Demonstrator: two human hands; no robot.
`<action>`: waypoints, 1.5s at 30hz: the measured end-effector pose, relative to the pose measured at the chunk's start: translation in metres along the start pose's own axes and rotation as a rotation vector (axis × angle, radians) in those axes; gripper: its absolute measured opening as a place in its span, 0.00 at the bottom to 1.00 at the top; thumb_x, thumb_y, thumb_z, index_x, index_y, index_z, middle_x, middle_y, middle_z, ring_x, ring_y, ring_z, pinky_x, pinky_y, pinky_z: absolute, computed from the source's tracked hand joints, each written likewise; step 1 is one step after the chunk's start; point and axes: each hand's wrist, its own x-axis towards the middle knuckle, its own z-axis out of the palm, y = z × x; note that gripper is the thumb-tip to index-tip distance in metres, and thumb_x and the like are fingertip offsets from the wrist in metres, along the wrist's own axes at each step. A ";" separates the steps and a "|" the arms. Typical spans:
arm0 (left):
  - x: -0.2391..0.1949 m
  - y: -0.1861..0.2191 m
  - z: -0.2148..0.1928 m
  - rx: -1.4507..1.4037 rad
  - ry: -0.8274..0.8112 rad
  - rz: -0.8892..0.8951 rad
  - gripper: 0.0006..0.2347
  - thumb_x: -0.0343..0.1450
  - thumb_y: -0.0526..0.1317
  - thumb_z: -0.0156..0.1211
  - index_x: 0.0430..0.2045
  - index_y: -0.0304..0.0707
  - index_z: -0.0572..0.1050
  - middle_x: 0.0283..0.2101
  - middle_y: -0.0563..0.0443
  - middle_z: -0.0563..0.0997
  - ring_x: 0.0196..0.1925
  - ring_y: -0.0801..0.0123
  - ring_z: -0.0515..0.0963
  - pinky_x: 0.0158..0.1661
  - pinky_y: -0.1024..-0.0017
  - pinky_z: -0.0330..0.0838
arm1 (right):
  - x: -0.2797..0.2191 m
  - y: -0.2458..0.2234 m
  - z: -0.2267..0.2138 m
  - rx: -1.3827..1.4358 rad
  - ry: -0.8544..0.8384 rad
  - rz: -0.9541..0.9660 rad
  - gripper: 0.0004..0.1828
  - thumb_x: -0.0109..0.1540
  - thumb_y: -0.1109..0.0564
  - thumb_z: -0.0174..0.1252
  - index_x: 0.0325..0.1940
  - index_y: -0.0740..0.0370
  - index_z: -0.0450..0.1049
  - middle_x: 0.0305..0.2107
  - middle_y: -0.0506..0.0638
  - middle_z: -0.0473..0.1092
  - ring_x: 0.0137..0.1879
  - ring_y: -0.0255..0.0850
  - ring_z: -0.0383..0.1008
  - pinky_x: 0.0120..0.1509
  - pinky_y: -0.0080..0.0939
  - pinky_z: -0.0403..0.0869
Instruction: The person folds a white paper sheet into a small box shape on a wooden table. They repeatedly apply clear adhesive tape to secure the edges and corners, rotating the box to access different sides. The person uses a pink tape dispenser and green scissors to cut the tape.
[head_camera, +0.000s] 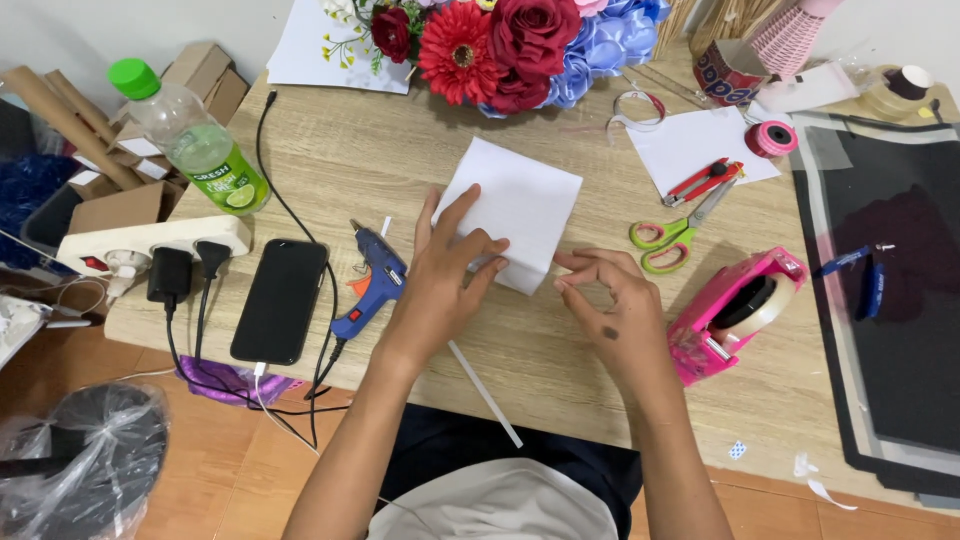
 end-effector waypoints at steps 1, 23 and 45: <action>0.000 0.000 0.000 0.001 0.000 -0.002 0.05 0.72 0.40 0.65 0.38 0.44 0.81 0.69 0.45 0.67 0.75 0.27 0.49 0.69 0.42 0.54 | 0.001 0.004 0.000 0.001 -0.001 0.000 0.02 0.59 0.61 0.68 0.34 0.60 0.81 0.42 0.52 0.81 0.58 0.50 0.77 0.64 0.53 0.72; 0.009 -0.029 0.014 -0.056 0.043 0.048 0.08 0.59 0.36 0.67 0.29 0.43 0.78 0.59 0.50 0.74 0.74 0.30 0.55 0.71 0.38 0.50 | 0.027 0.019 0.006 -0.071 -0.048 -0.320 0.26 0.59 0.57 0.69 0.61 0.63 0.75 0.61 0.64 0.69 0.72 0.70 0.60 0.74 0.69 0.59; 0.004 -0.026 0.037 0.215 0.139 0.329 0.06 0.68 0.45 0.69 0.25 0.46 0.82 0.37 0.54 0.84 0.57 0.52 0.80 0.60 0.51 0.73 | -0.041 0.028 -0.046 -0.419 0.132 -0.403 0.12 0.62 0.62 0.60 0.48 0.51 0.80 0.44 0.45 0.76 0.55 0.51 0.74 0.66 0.56 0.69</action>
